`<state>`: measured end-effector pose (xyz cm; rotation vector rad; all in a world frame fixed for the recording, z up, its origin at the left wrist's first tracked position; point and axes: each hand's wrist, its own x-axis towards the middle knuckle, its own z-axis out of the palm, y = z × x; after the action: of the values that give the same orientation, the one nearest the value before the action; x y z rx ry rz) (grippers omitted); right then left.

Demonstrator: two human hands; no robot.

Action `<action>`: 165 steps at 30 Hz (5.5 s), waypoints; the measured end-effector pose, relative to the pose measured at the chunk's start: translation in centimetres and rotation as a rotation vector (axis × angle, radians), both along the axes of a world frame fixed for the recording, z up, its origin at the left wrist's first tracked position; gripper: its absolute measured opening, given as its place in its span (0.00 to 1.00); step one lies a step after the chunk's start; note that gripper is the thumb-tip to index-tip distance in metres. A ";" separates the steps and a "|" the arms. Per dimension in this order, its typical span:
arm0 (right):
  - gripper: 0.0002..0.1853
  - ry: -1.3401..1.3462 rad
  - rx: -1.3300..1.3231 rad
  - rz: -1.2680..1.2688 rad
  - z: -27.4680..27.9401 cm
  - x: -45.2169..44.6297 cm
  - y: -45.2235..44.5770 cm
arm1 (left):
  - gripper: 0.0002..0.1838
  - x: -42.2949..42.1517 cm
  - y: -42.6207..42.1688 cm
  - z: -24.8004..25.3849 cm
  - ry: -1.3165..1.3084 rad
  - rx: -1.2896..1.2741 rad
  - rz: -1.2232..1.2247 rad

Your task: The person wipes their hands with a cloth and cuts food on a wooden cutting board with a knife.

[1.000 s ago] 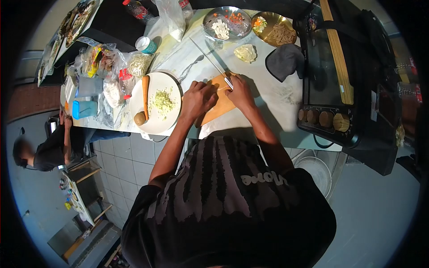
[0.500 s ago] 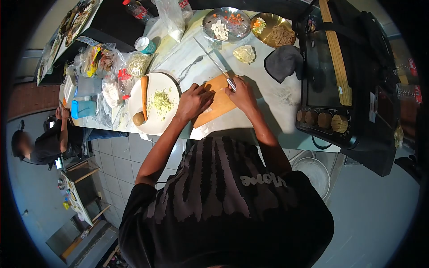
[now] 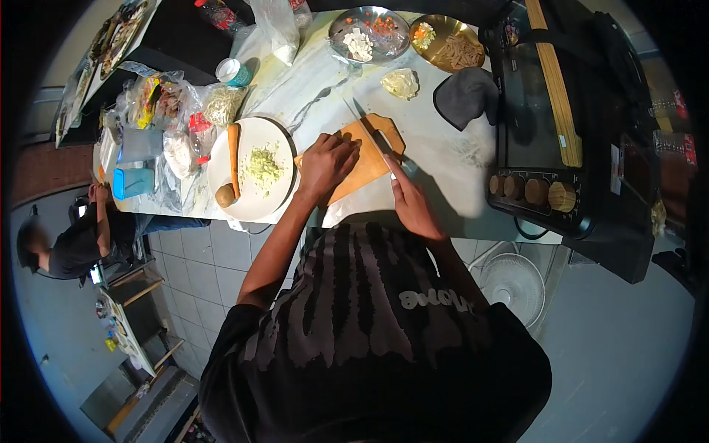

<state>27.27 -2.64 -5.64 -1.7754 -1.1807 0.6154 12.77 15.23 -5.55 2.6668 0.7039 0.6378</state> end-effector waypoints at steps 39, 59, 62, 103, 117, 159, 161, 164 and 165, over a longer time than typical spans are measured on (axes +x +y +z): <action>0.40 -0.184 -0.337 0.084 -2.3 -0.9 -0.3 | 0.08 1.3 -1.0 -1.6 -0.015 -0.100 0.136; 0.28 -0.026 -0.114 0.028 -2.5 -1.8 -1.7 | 0.17 1.9 0.2 -1.9 -0.067 -0.588 0.336; 0.27 -0.063 -0.179 0.025 -2.8 -1.9 -2.0 | 0.19 1.8 0.3 -2.0 -0.042 -0.580 0.343; 0.29 -0.073 -0.301 0.102 -1.5 -0.4 -1.0 | 0.09 0.5 -1.0 -0.5 -0.071 -0.173 0.154; 0.31 -0.013 -0.287 0.108 -1.3 -1.2 -0.9 | 0.08 0.1 -0.7 -1.1 -0.025 -0.055 0.052; 0.29 -0.062 -0.084 0.011 -2.8 -1.9 -1.2 | 0.09 -0.6 -0.7 -1.5 -0.067 -0.073 0.075; 0.28 -0.082 -0.225 0.025 -2.7 -1.8 -1.5 | 0.09 -0.5 -0.9 -1.5 -0.091 -0.062 0.081; 0.28 -0.051 -0.221 0.004 -2.0 -2.0 -1.3 | 0.08 -0.5 -1.1 -1.4 -0.082 -0.068 0.088; 0.28 -0.049 -0.221 0.004 -2.0 -2.1 -1.2 | 0.08 -0.6 -1.1 -1.3 -0.080 -0.067 0.088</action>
<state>25.18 -3.88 -7.69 -1.9832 -1.1872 0.7315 12.21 14.10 -6.84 2.5454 0.8093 0.7268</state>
